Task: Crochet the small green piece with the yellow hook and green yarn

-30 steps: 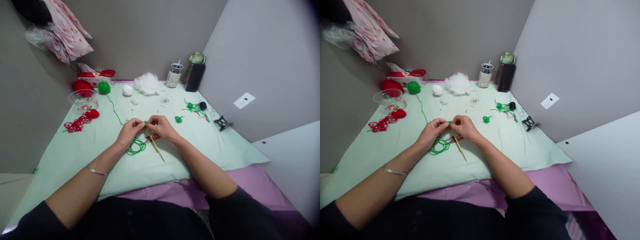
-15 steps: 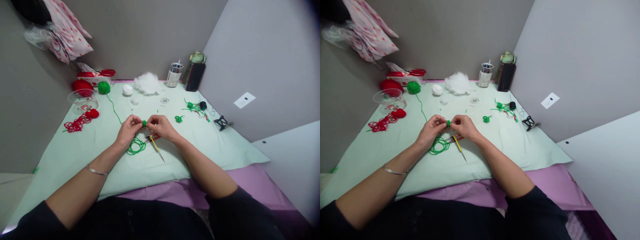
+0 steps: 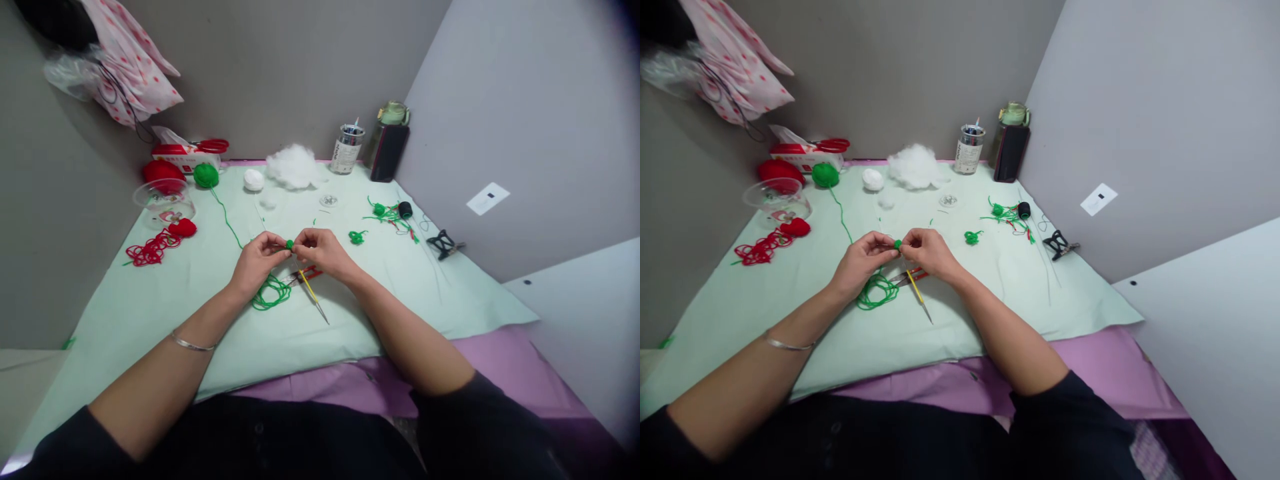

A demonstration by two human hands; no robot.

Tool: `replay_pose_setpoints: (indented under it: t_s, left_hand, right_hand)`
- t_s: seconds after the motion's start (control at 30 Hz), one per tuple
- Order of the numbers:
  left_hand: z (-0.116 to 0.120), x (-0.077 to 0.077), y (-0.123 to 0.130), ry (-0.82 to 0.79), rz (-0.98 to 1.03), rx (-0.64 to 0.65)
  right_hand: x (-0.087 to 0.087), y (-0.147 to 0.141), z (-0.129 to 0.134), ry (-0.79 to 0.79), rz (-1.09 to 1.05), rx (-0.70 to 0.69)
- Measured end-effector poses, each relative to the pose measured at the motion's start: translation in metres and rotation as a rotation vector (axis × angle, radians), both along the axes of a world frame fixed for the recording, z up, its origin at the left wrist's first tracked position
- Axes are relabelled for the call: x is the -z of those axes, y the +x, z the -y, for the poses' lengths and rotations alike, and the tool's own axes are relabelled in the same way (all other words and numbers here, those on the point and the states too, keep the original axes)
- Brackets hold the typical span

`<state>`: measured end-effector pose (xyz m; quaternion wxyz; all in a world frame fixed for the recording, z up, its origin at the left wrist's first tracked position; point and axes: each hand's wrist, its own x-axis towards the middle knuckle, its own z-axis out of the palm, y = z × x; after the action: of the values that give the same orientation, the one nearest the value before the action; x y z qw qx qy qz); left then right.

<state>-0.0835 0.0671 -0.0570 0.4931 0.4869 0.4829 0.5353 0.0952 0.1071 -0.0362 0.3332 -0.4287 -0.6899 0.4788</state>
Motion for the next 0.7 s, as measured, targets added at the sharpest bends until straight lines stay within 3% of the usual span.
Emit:
replay_pose_setpoints:
  t_s: [0.37, 0.7]
  left_hand:
    - [0.0002, -0.0019, -0.0014, 0.056, -0.08, -0.035]
    - [-0.0031, -0.0009, -0.0023, -0.143, 0.141, 0.014]
  right_hand:
    - [0.0024, -0.0004, -0.0004, 0.031, 0.03, -0.026]
    - [0.0045, 0.0008, -0.0018, 0.086, 0.012, -0.011]
